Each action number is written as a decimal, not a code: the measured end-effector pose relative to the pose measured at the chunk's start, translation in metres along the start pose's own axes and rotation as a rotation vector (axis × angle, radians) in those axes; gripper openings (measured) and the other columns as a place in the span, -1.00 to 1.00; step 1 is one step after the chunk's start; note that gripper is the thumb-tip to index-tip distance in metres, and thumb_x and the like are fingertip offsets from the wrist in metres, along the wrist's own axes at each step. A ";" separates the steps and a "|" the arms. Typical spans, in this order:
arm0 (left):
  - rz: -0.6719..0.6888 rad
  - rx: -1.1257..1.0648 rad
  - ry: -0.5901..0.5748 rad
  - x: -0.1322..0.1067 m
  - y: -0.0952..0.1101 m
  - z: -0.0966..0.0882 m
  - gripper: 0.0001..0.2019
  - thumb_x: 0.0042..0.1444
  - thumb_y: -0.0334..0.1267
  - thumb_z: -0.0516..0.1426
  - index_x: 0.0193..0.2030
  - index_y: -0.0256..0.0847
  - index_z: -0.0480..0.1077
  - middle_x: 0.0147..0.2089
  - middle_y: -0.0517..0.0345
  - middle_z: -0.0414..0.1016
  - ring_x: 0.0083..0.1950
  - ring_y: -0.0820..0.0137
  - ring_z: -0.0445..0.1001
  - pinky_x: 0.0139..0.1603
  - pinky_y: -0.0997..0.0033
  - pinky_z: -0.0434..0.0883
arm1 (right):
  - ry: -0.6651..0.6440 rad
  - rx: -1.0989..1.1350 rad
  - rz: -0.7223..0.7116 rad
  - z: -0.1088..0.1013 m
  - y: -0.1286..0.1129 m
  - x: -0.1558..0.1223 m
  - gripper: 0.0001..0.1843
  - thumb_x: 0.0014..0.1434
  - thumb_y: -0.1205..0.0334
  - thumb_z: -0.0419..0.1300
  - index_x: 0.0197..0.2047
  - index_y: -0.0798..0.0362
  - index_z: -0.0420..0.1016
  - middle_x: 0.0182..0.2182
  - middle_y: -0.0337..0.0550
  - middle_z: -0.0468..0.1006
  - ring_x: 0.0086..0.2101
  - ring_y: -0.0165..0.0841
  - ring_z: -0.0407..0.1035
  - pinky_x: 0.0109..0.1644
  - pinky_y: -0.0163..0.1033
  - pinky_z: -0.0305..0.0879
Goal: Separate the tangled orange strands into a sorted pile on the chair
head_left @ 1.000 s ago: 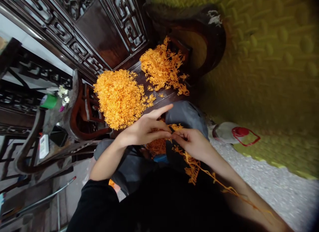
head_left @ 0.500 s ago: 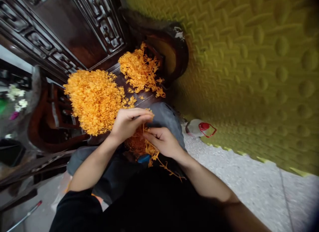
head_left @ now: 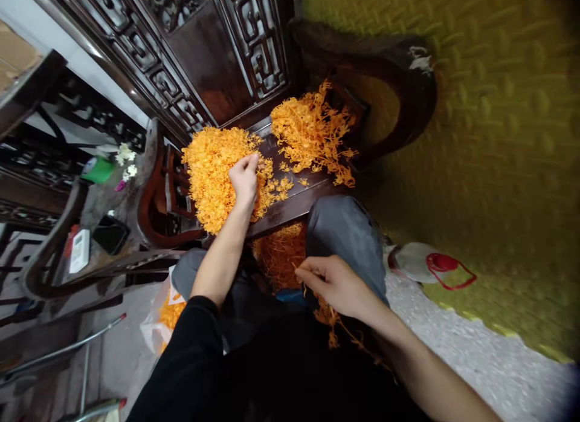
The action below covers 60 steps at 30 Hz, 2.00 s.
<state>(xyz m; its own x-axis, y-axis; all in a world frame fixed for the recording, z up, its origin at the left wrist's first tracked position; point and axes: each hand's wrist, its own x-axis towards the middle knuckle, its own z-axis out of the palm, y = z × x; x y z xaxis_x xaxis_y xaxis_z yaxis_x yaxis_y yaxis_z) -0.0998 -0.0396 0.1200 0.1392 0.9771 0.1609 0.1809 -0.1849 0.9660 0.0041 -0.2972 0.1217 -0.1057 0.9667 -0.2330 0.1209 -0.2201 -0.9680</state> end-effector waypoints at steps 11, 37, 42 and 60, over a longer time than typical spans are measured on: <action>-0.466 -0.157 -0.384 0.016 -0.015 -0.004 -0.79 0.08 -0.38 0.38 -0.20 -0.29 0.46 -0.34 0.08 0.61 -0.29 0.33 0.67 -0.19 0.31 0.55 | 0.274 0.394 0.133 -0.013 0.016 0.005 -0.42 0.26 -0.36 0.19 -0.39 0.03 0.34 -0.64 -0.40 0.16 -0.60 -0.50 -0.01 -0.52 -0.32 -0.07; -0.149 -0.292 -0.368 -0.074 0.041 -0.015 -0.65 -0.04 -0.06 0.46 -0.23 -0.21 0.54 -0.24 0.05 0.70 -0.18 0.26 0.71 -0.06 0.22 0.62 | 0.399 -0.029 -0.094 -0.002 -0.022 0.067 -0.54 0.26 -0.20 0.18 -0.34 0.06 0.53 -0.65 -0.34 0.24 -0.57 -0.45 0.06 -0.45 -0.27 -0.05; -0.131 -0.238 -0.337 -0.104 0.046 -0.016 -0.65 -0.01 0.01 0.44 -0.23 -0.19 0.56 -0.32 0.09 0.67 -0.33 0.33 0.66 -0.26 0.30 0.60 | 0.478 -0.080 -0.382 0.006 -0.033 0.074 -0.53 0.43 0.00 0.00 -0.47 0.03 0.40 -0.56 -0.21 0.43 -0.50 -0.41 0.29 -0.29 -0.26 0.17; 0.392 0.747 -0.412 0.023 -0.048 -0.001 -0.89 0.22 -0.43 0.19 -0.30 -0.28 0.55 -0.05 -0.23 0.56 0.17 -0.01 0.41 0.38 -0.10 0.10 | 0.084 1.104 0.472 0.091 0.043 0.052 -0.58 -0.02 -0.01 0.54 -0.34 0.05 0.45 -0.75 -0.51 0.11 -0.68 -0.56 -0.13 -0.61 -0.40 -0.18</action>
<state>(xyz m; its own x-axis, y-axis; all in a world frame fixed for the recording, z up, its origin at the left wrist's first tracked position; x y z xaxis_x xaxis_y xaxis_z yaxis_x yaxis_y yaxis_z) -0.1062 -0.0085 0.0770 0.6303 0.7430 0.2251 0.6065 -0.6522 0.4547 -0.0860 -0.2683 0.0596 -0.2093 0.7570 -0.6190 -0.7841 -0.5081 -0.3563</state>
